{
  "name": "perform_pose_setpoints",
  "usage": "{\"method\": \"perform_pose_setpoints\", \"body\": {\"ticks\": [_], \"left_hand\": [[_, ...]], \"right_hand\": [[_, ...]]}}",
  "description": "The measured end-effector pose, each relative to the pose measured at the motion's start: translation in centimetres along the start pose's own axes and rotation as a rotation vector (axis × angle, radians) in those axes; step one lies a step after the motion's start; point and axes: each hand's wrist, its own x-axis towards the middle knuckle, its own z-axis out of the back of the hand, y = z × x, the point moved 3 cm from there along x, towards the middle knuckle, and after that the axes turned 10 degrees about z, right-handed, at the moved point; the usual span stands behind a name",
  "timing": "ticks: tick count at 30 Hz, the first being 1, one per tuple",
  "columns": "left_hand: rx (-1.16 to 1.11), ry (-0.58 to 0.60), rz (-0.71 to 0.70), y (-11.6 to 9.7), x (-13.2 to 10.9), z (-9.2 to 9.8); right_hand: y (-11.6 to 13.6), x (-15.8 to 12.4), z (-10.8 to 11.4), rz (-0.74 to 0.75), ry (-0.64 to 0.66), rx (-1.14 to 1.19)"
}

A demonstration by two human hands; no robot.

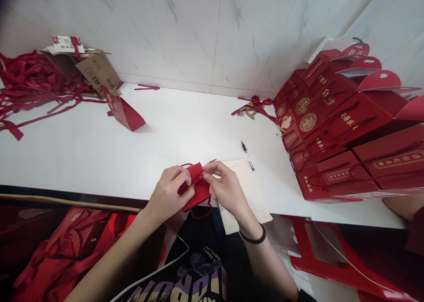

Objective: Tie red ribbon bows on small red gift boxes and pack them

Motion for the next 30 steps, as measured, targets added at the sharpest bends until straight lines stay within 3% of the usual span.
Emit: {"method": "perform_pose_setpoints", "body": {"ticks": [4, 8, 14, 22, 24, 28, 30], "left_hand": [[-0.031, 0.016, -0.003, 0.1, 0.1, 0.2], [-0.044, 0.076, -0.049, 0.3, 0.2, 0.3], [-0.12, 0.142, 0.006, 0.9, 0.2, 0.2], [-0.145, 0.18, 0.039, 1.3, 0.3, 0.1], [-0.158, 0.201, 0.052, 1.4, 0.2, 0.1], [-0.182, 0.191, 0.096, 1.5, 0.2, 0.1], [-0.189, 0.182, 0.105, 1.4, 0.2, 0.1]], "right_hand": [[0.1, 0.1, -0.5, -0.122, 0.141, 0.222], [0.0, 0.1, -0.6, -0.145, 0.132, 0.194], [0.4, 0.6, 0.1, -0.022, 0.117, -0.064], [1.9, 0.5, -0.1, 0.261, 0.249, -0.228], [1.8, 0.9, -0.1, 0.297, 0.217, -0.309], [1.2, 1.7, 1.0, 0.31, 0.022, -0.546], [0.8, 1.8, 1.6, 0.293, 0.026, -0.631]]}}
